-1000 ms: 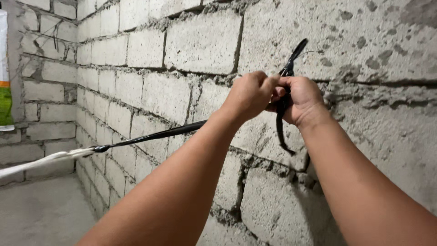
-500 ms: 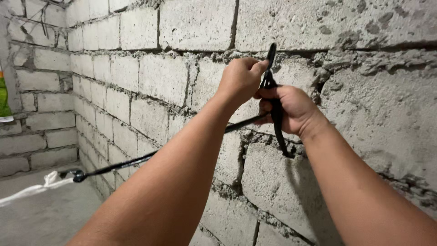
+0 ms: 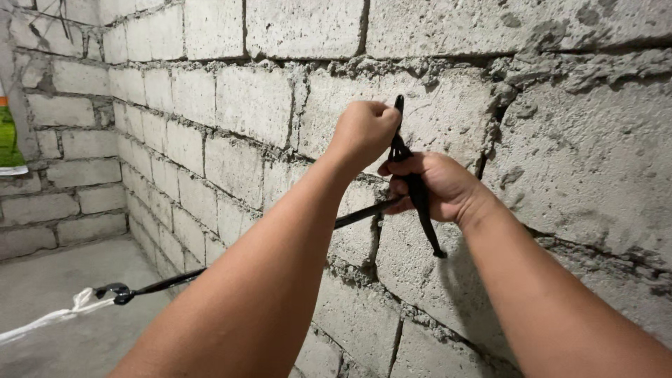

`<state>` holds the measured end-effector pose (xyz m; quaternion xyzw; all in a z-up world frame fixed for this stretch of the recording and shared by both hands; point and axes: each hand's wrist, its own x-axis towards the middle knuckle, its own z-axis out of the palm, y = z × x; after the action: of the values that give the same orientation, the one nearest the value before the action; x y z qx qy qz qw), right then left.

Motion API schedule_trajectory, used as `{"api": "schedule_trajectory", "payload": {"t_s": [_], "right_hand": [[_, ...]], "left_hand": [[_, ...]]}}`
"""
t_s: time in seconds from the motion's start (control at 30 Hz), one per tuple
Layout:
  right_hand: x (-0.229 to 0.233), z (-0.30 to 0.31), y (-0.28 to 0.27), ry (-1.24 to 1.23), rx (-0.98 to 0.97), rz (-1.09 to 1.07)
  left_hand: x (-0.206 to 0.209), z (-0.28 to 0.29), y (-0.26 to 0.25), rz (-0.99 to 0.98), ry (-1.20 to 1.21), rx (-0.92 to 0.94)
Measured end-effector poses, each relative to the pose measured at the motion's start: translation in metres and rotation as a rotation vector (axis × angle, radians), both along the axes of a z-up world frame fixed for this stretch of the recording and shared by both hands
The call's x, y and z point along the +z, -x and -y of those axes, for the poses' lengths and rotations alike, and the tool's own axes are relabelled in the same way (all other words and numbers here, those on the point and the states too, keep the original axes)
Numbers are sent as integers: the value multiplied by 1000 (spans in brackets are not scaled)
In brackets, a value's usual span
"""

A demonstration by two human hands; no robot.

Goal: The person ties a black strap to a cinder block wall to secure a white rod, then spreads a white mosquito net over a bed and adjusts the net along the rod to drape it properly.

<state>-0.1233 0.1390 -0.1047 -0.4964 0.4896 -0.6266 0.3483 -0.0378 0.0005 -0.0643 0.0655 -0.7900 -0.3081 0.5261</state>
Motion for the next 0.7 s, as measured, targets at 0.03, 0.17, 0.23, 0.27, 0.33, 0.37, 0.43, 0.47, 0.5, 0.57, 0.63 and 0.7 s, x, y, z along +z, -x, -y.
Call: {"api": "schedule_trajectory", "payload": {"t_s": [0.03, 0.17, 0.23, 0.27, 0.33, 0.37, 0.43, 0.47, 0.5, 0.57, 0.63, 0.7], "right_hand": [[-1, 2, -1, -10, -13, -2], [-8, 7, -5, -33, -33, 18], [-10, 9, -7, -36, -22, 36], [-11, 9, -8, -39, -12, 47], [-13, 10, -10, -36, 16, 59], [-14, 11, -11, -29, 34, 60], [-15, 12, -13, -23, 36, 52], [-17, 12, -15, -25, 20, 44], [-19, 13, -16, -27, 4, 35], [-24, 13, -19, 10, 85, 70], [-28, 12, -24, 8, 74, 89], [-28, 8, -31, -29, -30, 89]], "left_hand": [[-2, 1, -1, 0, -21, -20], [-12, 9, -3, 27, -49, -6], [-15, 13, -2, 22, -41, 21], [-17, 13, -2, 6, -41, 23], [-20, 14, -4, 5, -64, 17], [-21, 13, -7, 19, -87, 9], [-21, 8, -14, 64, -159, -25], [-22, 4, -17, 94, -210, -51], [-24, 1, -21, 124, -262, -77], [-28, -3, -25, 144, -266, -108], [-34, -3, -25, 160, -249, -125], [-39, 0, -23, 171, -206, -128]]}}
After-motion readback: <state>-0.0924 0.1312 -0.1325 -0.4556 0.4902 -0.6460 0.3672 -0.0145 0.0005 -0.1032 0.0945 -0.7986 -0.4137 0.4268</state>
